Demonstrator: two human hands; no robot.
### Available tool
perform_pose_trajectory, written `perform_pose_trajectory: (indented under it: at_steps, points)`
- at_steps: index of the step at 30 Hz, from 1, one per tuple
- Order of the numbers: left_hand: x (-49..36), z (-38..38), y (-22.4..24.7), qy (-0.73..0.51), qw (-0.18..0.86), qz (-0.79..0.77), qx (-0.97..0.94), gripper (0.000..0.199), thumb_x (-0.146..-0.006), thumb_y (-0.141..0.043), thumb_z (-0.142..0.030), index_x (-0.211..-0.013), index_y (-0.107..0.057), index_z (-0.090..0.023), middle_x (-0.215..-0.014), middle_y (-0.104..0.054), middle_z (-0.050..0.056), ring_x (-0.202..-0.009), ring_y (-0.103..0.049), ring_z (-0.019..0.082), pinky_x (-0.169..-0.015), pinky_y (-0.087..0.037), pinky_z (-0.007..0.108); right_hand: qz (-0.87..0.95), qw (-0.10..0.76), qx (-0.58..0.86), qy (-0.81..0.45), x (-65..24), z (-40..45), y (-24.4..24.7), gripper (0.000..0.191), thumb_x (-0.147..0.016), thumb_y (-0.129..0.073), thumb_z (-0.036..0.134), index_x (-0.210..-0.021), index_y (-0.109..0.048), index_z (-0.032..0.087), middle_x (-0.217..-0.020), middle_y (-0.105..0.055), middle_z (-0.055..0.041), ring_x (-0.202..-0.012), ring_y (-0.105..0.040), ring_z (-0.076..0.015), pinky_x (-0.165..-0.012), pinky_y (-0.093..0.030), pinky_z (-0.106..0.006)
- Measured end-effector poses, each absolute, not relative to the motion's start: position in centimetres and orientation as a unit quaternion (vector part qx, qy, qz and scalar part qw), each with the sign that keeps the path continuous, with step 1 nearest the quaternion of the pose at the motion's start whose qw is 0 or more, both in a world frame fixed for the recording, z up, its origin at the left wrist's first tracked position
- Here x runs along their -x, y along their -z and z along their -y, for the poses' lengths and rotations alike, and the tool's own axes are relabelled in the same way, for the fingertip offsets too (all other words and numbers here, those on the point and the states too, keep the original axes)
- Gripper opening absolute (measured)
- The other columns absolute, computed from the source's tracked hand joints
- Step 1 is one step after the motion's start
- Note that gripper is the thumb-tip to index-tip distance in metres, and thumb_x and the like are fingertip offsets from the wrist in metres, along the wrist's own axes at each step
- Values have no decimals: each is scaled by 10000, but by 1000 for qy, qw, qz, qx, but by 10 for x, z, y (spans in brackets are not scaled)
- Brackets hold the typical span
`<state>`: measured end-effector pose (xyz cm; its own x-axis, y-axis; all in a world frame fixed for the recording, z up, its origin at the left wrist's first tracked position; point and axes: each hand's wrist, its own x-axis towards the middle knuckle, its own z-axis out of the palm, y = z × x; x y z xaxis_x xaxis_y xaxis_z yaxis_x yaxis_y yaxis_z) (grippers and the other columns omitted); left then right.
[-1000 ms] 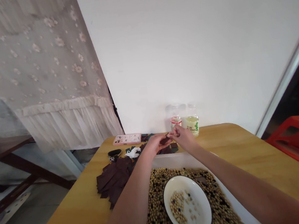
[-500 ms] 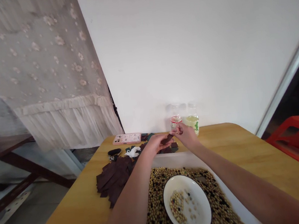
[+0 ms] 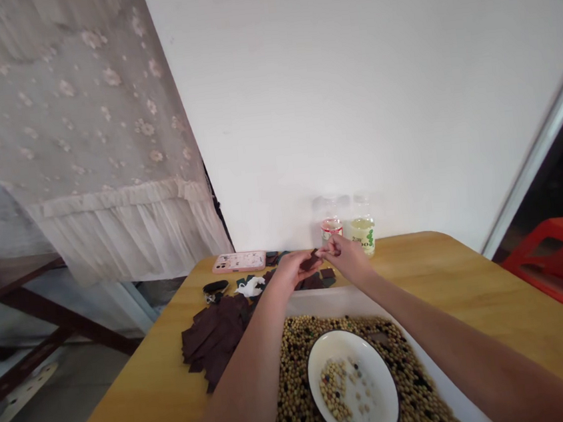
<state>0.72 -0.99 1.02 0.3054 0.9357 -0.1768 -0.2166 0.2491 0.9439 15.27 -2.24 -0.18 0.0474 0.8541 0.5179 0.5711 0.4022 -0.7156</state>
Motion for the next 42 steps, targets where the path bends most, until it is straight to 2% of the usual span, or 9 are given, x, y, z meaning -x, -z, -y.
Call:
perform_pose_trajectory:
  at_steps: [4, 19, 25, 28, 35, 42]
  points:
    - [-7, 11, -11, -384, 696, -400, -456, 160, -719, -498, -96, -726, -657, -92, -643, -677, 84, -660, -645, 147, -637, -503, 232, 678, 502, 520, -137, -152, 22, 2, 241, -676, -542, 290, -581, -333, 215, -558, -580, 31, -646, -613, -170, -536, -389, -230]
    - [-5, 7, -7, -428, 686, -400, -431, 174, -737, -481, -102, -736, -654, -107, -706, -689, 83, -699, -647, 142, -677, -501, 235, 667, 521, 509, -157, -155, 21, 4, 278, -691, -552, 318, -574, -322, 214, -594, -615, 24, -731, -629, -181, -568, -417, -244]
    - [-6, 6, -7, -380, 705, -395, -450, 163, -724, -495, -99, -744, -657, -105, -683, -687, 83, -721, -650, 154, -684, -500, 240, 680, 511, 499, -165, -153, 22, 5, 197, -687, -565, 315, -669, -393, 221, -706, -655, 21, -528, -568, -126, -513, -413, -242]
    - [-6, 8, -8, -389, 704, -390, -448, 173, -732, -486, -98, -745, -658, -108, -685, -687, 76, -722, -648, 145, -695, -496, 235, 679, 509, 509, -142, -153, 23, 3, 194, -687, -569, 325, -687, -402, 225, -690, -655, 30, -471, -528, -114, -491, -401, -242]
    - [-5, 8, -8, -410, 691, -395, -445, 175, -740, -484, -110, -764, -657, -112, -727, -691, 88, -740, -646, 151, -684, -495, 234, 674, 516, 492, -194, -154, 23, 0, 172, -687, -574, 314, -724, -431, 224, -723, -670, 13, -586, -609, -136, -576, -449, -259]
    - [-5, 8, -8, -409, 692, -397, -444, 156, -735, -496, -116, -747, -651, -110, -727, -691, 92, -751, -647, 159, -714, -491, 249, 669, 512, 513, -167, -153, 22, 0, 199, -694, -569, 327, -687, -398, 225, -710, -673, 19, -571, -612, -143, -569, -451, -270]
